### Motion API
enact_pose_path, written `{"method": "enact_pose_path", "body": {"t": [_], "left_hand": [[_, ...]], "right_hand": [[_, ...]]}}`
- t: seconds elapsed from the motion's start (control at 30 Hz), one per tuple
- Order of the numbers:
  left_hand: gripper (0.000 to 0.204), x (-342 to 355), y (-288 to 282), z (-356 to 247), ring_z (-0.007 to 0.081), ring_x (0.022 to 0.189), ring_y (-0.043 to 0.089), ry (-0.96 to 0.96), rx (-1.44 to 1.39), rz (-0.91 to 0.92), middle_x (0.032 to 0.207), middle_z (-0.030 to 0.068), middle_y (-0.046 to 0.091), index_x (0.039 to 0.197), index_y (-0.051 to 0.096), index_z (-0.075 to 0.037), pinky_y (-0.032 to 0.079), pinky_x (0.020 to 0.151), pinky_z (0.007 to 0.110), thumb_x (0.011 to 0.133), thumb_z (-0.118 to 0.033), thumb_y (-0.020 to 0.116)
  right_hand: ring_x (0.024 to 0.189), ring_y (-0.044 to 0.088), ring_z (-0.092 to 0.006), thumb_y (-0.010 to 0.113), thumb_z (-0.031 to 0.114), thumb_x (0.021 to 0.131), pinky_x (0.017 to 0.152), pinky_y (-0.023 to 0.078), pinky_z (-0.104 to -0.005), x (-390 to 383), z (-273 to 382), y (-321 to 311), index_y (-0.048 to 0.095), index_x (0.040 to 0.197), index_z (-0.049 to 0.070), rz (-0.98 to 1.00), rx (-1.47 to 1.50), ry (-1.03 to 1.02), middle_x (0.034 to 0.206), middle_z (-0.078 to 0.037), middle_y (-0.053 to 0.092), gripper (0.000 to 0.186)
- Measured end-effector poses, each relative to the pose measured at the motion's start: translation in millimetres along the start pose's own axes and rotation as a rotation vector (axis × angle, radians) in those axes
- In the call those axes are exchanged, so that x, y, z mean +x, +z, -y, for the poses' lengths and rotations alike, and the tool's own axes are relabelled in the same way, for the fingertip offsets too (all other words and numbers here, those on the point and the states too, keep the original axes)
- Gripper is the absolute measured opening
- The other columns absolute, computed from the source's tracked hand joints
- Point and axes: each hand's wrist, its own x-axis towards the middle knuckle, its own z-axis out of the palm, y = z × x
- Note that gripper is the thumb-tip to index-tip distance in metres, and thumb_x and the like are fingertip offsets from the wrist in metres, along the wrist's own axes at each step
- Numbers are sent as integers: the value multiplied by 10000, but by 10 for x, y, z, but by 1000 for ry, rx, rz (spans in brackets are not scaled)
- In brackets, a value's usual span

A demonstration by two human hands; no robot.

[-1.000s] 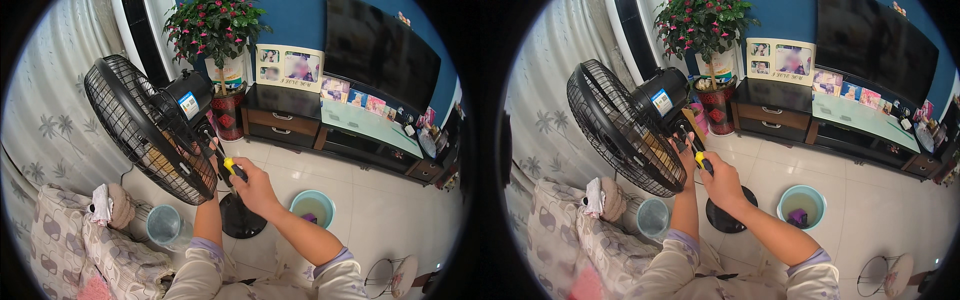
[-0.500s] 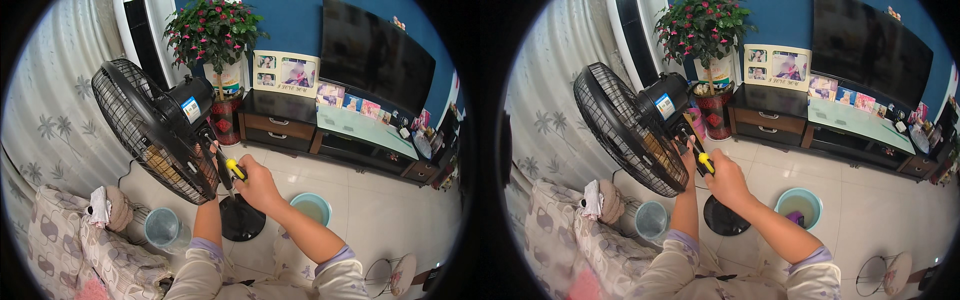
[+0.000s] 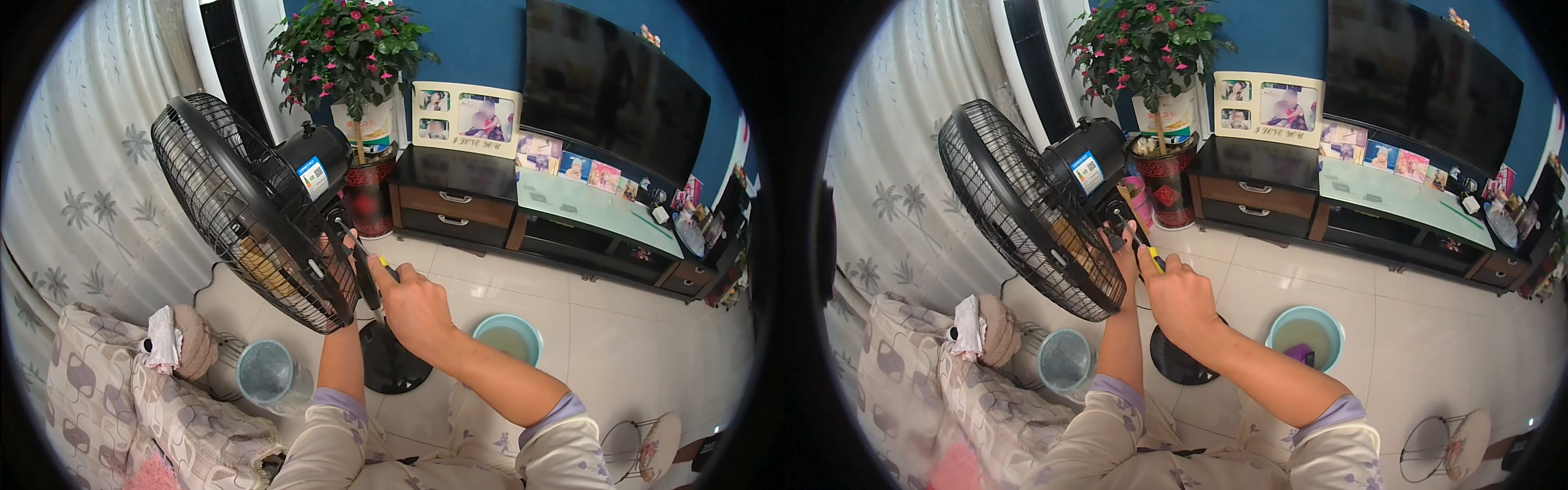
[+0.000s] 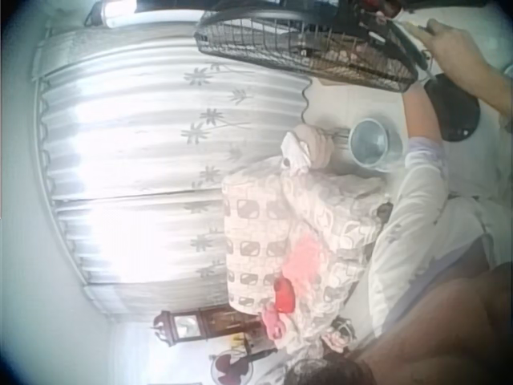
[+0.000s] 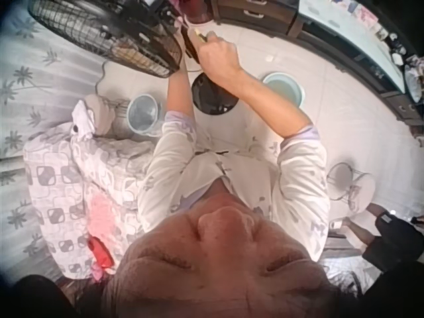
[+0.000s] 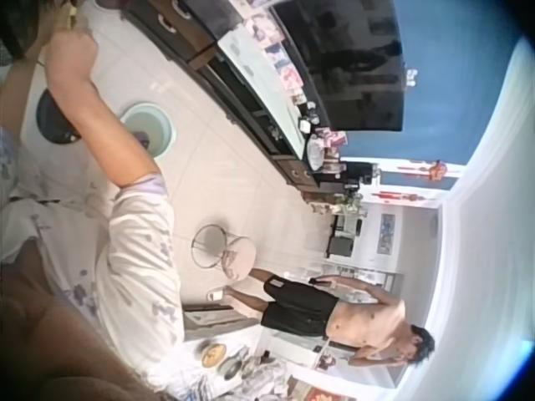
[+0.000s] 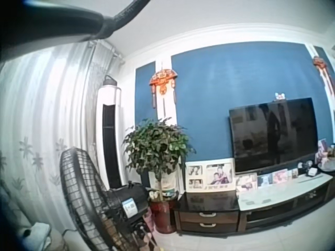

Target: The person uses a screwdriver to tighten screws on the front grill and the neck joint of a standing fan. They repeatedly adjust the fan's angle and rotate the grill while working on the fasteners.

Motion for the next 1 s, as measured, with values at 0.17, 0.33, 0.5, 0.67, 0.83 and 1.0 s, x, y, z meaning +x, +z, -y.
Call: {"method": "enact_pose_path", "body": {"t": [0.17,0.33,0.5,0.67,0.83,1.0], "left_hand": [[405,-20,27,55,306,858,554,9,-10,-2,940,130,580,1003,562,-35,436,775,401,866,-412,509],[400,-44,41,82,303,863,555,13,-22,4,947,128,579,1015,556,-37,437,782,399,870,-405,501],[395,-58,80,99,299,867,556,15,-42,5,954,126,579,1026,550,-38,439,789,398,875,-398,494],[390,-38,91,103,295,871,557,21,-56,-1,961,124,579,1038,543,-40,440,795,396,879,-391,487],[385,-17,81,120,292,875,558,24,-59,-9,968,122,579,1050,537,-41,442,802,394,884,-384,480],[381,-34,101,151,288,879,559,26,-74,-6,975,120,578,1062,530,-43,443,808,392,889,-377,472]], "right_hand": [[568,584,-320,555,55,764,518,488,-397,15,-26,40,513,1201,73,35,149,68,728,-170,551,440],[609,578,-353,543,64,789,566,480,-424,7,2,-7,506,1208,84,83,294,163,753,-188,567,421],[695,579,-361,547,73,797,639,464,-429,18,11,-30,503,1212,87,123,379,230,782,-189,574,418],[730,573,-385,554,70,791,675,453,-421,51,1,-42,519,1195,57,123,463,276,798,-221,585,406],[836,584,-393,545,44,787,737,459,-385,74,-3,-22,518,1188,21,124,570,302,922,-261,595,402],[905,587,-376,539,33,796,769,458,-350,81,8,-56,512,1192,9,148,642,352,1010,-269,576,398]]}}
